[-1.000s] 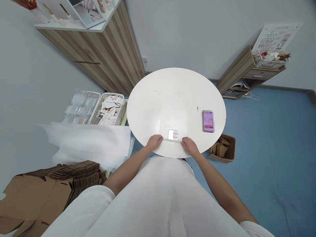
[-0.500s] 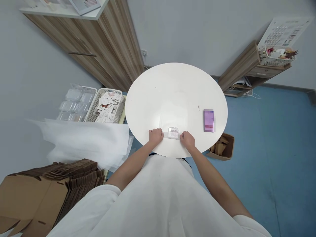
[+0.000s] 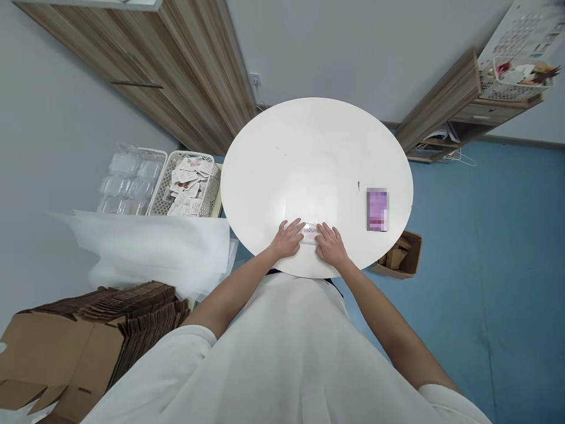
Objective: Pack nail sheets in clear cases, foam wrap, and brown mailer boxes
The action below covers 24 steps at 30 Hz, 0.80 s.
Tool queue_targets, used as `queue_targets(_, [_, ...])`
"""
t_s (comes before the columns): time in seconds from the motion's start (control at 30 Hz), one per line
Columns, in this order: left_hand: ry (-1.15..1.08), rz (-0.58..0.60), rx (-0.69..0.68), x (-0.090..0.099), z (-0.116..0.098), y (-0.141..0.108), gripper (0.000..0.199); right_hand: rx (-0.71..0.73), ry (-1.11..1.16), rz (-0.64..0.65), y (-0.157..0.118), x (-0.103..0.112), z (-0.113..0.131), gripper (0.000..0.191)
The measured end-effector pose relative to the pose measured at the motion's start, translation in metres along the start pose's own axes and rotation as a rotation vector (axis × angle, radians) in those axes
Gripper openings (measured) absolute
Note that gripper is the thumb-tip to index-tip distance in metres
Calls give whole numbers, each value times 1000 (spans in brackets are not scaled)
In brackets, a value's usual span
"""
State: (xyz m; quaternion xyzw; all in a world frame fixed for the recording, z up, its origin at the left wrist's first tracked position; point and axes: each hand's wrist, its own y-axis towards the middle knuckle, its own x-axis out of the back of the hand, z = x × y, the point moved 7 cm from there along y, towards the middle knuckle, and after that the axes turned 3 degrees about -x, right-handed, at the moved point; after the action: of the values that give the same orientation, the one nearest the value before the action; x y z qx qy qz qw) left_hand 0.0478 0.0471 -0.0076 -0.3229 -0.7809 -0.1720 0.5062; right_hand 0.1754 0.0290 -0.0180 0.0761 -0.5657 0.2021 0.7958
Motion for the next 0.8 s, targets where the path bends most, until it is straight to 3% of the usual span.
queue_targets(0.3, [1,86,-6,-12,1,12,23,3,38,107,18,-4,-3,22])
queue_targets(0.57, [-119,159,-101,-1,-17,-15,29,51,128,267,-9,5,23,21])
queue_targets(0.8, [-161,150,-96,8,-17,-16,21,49,179,168,-6,19,23,16])
